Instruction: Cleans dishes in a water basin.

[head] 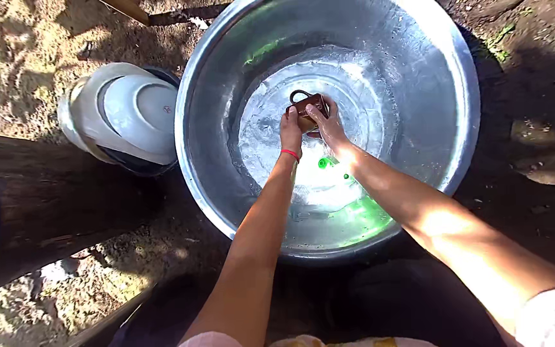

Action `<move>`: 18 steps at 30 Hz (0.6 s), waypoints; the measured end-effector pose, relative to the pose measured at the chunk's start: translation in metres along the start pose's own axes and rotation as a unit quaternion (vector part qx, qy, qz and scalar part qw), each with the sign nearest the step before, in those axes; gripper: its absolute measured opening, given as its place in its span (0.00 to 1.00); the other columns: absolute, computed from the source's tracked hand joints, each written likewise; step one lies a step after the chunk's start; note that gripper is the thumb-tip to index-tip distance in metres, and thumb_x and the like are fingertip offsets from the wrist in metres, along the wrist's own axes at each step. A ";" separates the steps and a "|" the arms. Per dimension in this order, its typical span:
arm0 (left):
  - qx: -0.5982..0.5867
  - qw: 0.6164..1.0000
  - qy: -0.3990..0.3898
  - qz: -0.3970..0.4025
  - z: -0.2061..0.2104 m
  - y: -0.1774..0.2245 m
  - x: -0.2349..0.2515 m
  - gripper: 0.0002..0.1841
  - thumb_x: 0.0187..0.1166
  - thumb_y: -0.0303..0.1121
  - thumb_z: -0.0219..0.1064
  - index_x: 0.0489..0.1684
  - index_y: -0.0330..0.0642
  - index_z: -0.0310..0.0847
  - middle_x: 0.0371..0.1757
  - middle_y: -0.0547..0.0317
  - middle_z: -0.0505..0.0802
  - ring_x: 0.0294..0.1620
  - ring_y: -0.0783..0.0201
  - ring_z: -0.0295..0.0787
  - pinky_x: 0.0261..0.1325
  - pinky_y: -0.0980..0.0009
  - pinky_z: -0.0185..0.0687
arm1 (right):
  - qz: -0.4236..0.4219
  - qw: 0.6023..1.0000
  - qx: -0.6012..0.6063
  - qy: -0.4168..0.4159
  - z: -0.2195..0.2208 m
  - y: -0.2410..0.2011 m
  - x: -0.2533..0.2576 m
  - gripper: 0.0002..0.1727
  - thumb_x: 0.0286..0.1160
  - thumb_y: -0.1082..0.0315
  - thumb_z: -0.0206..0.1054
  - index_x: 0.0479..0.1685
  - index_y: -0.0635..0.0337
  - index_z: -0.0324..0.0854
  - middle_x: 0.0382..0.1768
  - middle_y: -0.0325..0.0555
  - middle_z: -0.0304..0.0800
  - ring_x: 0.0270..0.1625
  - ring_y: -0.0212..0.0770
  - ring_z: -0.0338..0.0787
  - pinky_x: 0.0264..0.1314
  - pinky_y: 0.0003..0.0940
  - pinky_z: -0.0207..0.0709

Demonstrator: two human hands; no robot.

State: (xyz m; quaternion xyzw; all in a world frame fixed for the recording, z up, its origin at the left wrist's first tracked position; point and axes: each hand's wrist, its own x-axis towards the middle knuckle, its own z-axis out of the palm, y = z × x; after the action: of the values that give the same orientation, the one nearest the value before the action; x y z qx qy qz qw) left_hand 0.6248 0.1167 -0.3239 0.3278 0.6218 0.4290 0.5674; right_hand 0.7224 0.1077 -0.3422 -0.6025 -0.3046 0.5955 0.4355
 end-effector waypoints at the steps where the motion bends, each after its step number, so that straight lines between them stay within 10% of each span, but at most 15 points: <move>1: 0.040 0.999 -0.022 0.005 -0.007 -0.002 0.000 0.27 0.98 0.39 0.36 0.75 0.21 0.67 0.70 0.31 0.81 0.71 0.53 0.80 0.78 0.59 0.72 | 0.033 0.998 0.051 -0.021 -0.005 0.003 0.003 0.40 0.82 0.54 0.67 0.89 0.53 0.51 0.77 0.58 0.72 0.64 0.49 0.87 0.55 0.45 0.87; 5: 0.185 0.968 0.171 -0.026 -0.074 -0.044 -0.002 0.25 0.96 0.37 0.40 0.74 0.30 0.78 0.75 0.36 0.84 0.81 0.47 0.74 0.85 0.50 0.61 | 0.088 0.983 0.161 0.008 -0.036 0.025 0.019 0.35 0.89 0.53 0.57 0.90 0.55 0.51 0.72 0.58 0.76 0.61 0.50 0.87 0.55 0.44 0.86; 8: 0.058 0.940 0.310 -0.131 -0.090 -0.088 -0.016 0.24 0.96 0.39 0.44 0.81 0.32 0.71 0.79 0.41 0.81 0.80 0.53 0.75 0.82 0.56 0.66 | 0.103 0.967 0.209 0.101 -0.051 0.042 0.027 0.36 0.88 0.55 0.61 0.90 0.51 0.49 0.75 0.58 0.74 0.66 0.53 0.85 0.59 0.48 0.86; 10: -0.236 0.938 0.213 -0.136 -0.063 -0.088 -0.022 0.19 0.95 0.37 0.40 0.72 0.40 0.70 0.67 0.55 0.84 0.65 0.66 0.80 0.69 0.67 0.74 | 0.113 0.959 0.231 0.118 -0.048 0.048 0.023 0.38 0.87 0.57 0.63 0.91 0.48 0.45 0.77 0.59 0.71 0.67 0.56 0.85 0.57 0.52 0.87; 12: -0.422 0.891 0.091 -0.142 -0.029 -0.071 -0.016 0.15 0.90 0.36 0.39 0.38 0.50 0.72 0.36 0.64 0.88 0.42 0.67 0.88 0.54 0.67 0.84 | 0.109 0.966 0.215 0.096 -0.038 0.054 0.015 0.39 0.86 0.59 0.63 0.90 0.50 0.44 0.74 0.59 0.73 0.66 0.54 0.86 0.57 0.50 0.87; 15: -0.328 0.939 0.018 -0.100 -0.003 -0.018 -0.015 0.21 0.90 0.36 0.33 0.26 0.53 0.70 0.21 0.69 0.85 0.28 0.68 0.87 0.46 0.69 0.87 | 0.084 0.987 0.130 0.034 -0.022 0.056 0.007 0.32 0.88 0.60 0.61 0.87 0.57 0.55 0.67 0.51 0.81 0.62 0.38 0.86 0.63 0.36 0.83; 18: -0.157 0.986 0.055 0.016 -0.016 0.014 -0.002 0.21 0.95 0.33 0.34 0.40 0.38 0.74 0.28 0.63 0.88 0.32 0.70 0.88 0.46 0.71 0.86 | 0.028 0.998 0.053 -0.015 -0.012 0.038 0.009 0.36 0.82 0.65 0.66 0.87 0.58 0.53 0.69 0.54 0.78 0.61 0.41 0.87 0.58 0.38 0.87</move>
State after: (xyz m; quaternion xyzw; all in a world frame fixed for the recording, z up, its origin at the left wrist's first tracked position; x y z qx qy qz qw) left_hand 0.6085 0.1183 -0.3106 0.2200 0.5716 0.5478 0.5700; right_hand 0.7295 0.0971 -0.3810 -0.5781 -0.2621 0.6316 0.4452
